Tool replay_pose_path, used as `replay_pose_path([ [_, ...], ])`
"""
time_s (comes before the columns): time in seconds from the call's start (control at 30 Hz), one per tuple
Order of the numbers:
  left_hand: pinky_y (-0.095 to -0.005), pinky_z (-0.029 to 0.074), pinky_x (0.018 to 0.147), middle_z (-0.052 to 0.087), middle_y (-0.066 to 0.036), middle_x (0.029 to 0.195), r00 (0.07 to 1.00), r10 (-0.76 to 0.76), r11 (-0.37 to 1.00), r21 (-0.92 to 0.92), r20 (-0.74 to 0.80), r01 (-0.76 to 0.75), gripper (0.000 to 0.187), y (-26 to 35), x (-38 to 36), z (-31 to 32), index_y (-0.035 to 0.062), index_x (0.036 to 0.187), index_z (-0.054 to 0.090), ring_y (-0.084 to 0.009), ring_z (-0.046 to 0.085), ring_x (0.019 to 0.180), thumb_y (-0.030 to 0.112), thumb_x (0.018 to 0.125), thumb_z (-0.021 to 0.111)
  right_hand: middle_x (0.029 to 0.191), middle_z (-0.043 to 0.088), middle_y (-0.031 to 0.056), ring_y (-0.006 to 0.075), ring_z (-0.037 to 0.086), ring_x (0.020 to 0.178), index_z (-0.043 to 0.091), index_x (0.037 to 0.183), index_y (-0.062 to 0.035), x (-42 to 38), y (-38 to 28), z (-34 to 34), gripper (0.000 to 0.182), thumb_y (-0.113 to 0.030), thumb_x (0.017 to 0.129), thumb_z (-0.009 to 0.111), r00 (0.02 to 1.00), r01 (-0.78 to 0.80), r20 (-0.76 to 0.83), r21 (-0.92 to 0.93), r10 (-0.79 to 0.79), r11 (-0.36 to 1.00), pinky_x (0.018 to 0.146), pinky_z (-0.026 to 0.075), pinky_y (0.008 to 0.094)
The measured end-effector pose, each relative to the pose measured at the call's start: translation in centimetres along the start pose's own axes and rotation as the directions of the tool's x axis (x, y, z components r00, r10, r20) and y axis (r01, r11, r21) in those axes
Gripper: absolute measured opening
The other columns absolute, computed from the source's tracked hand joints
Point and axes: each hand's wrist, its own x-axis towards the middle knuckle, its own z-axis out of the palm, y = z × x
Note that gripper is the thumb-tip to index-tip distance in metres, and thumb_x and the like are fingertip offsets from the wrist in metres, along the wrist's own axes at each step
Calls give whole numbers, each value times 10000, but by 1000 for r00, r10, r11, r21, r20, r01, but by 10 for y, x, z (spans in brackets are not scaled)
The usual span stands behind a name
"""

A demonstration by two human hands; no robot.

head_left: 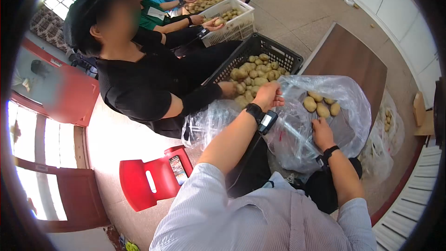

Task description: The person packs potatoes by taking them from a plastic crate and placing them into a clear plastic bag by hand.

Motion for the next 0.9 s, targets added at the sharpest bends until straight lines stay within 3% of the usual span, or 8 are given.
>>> replay_pose_path([
  [0.13, -432, 555, 606, 537, -88, 852, 1000, -21, 993, 115, -2, 21, 179, -7, 6, 0, 55, 995, 508, -253, 598, 673, 195, 895, 557, 1090, 551, 169, 378, 570, 998, 559, 1110, -62, -1, 8, 0, 401, -44, 717, 639, 994, -105, -5, 38, 105, 994, 860, 475, 432],
  [0.23, -414, 563, 592, 536, -90, 875, 999, -26, 985, 170, -33, 32, 207, -5, 5, -4, 51, 1021, 517, -252, 608, 681, 205, 893, 566, 1133, 560, 180, 391, 564, 1025, 555, 1134, -66, 11, 11, 6, 404, -56, 735, 623, 979, -106, -128, 355, 160, 929, 896, 465, 399],
  [0.3, -401, 563, 580, 534, -93, 897, 999, -35, 973, 226, -25, 40, 226, -10, 7, -3, 48, 1032, 510, -251, 612, 674, 223, 900, 566, 1178, 564, 183, 383, 558, 1068, 545, 1164, -59, 18, -10, -18, 418, -77, 753, 617, 933, -322, 11, 467, 359, 824, 925, 448, 381],
  [0.4, -389, 552, 557, 531, -96, 923, 998, -57, 968, 244, -27, 62, 282, -13, 2, 6, 40, 1078, 494, -243, 607, 655, 253, 910, 571, 1129, 598, 200, 354, 597, 1029, 513, 1197, -53, 29, -23, -24, 429, -84, 783, 621, 960, -87, -191, 487, 203, 869, 877, 467, 394],
  [0.6, -372, 495, 527, 548, -136, 1004, 986, -142, 923, 371, 87, 101, 480, -15, -1, 17, 25, 1215, 407, -255, 607, 646, 382, 928, 552, 1135, 580, 165, 301, 572, 1070, 494, 1258, -43, 53, -75, -36, 517, -120, 788, 694, 975, -34, -156, 606, 161, 795, 905, 458, 358],
  [0.67, -389, 492, 557, 555, -141, 1006, 943, -285, 940, 243, 173, 239, 523, -15, 3, 16, 17, 1218, 402, -262, 606, 649, 429, 930, 545, 1123, 612, 174, 301, 626, 946, 506, 1235, -44, 57, -99, -41, 478, -114, 796, 683, 970, 71, -231, 551, 70, 831, 835, 494, 374],
  [0.77, -398, 497, 593, 570, -124, 972, 936, -279, 949, 212, 215, 234, 491, -16, 8, 13, 51, 1143, 473, -261, 600, 677, 478, 917, 556, 1105, 624, 148, 258, 634, 881, 510, 1231, -40, 58, -113, -43, 453, -110, 813, 670, 995, 1, -74, 720, 74, 694, 795, 502, 360],
  [0.9, -414, 512, 607, 582, -114, 889, 941, -263, 959, 161, 213, 232, 333, -21, 24, -4, 78, 1028, 534, -263, 592, 723, 385, 910, 586, 1080, 622, 137, 262, 632, 848, 528, 1205, -38, 54, -104, -39, 410, -95, 821, 660, 981, 128, -196, 676, 10, 726, 769, 500, 365],
])
